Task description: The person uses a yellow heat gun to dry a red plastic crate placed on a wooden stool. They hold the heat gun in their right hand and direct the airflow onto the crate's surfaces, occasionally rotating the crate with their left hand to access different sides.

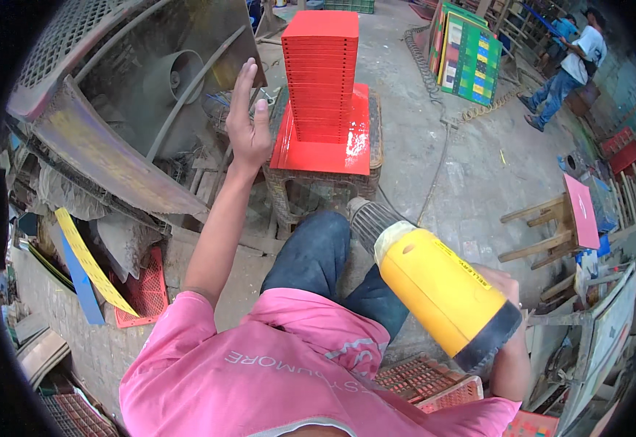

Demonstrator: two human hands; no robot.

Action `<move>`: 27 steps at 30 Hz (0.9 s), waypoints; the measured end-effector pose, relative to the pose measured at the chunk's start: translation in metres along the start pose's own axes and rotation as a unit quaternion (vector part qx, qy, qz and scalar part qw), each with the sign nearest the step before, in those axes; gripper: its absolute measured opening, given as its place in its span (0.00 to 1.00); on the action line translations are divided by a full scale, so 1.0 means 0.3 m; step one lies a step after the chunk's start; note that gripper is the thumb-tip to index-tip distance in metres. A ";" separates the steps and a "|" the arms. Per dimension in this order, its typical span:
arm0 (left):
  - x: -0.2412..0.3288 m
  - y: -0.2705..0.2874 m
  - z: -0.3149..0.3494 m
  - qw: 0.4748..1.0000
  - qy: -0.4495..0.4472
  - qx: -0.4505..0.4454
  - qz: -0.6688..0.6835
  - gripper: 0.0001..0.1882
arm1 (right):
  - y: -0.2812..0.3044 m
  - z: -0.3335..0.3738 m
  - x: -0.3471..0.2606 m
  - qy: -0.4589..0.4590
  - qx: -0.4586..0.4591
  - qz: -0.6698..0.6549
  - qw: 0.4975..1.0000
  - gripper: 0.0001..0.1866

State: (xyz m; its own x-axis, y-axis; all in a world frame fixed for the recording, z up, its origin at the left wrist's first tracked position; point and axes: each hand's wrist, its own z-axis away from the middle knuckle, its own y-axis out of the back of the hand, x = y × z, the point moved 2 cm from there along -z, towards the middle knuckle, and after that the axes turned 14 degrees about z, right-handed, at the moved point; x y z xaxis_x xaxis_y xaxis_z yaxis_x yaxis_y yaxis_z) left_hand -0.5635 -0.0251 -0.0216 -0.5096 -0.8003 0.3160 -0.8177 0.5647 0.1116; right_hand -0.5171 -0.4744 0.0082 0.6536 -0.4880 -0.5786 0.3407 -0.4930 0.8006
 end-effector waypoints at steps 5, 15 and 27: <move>-0.036 -0.012 0.021 0.999 -0.017 -0.023 0.047 0.27 | 0.054 -0.004 -0.012 -0.005 0.050 0.015 0.999 0.13; -0.050 -0.015 0.023 0.997 -0.003 -0.044 0.058 0.29 | 0.038 -0.085 0.012 0.124 0.011 0.140 0.982 0.09; -0.076 -0.025 0.022 0.995 0.022 -0.032 0.097 0.30 | 0.078 -0.188 0.014 0.109 0.121 0.128 0.978 0.16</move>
State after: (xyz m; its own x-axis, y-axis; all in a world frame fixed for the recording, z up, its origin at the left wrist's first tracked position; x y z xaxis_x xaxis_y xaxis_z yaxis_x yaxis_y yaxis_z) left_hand -0.5476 -0.0124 -0.0359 -0.6422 -0.6663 0.3788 -0.6863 0.7200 0.1030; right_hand -0.4681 -0.4473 0.0332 0.8339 -0.4659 -0.2961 -0.0062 -0.5442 0.8389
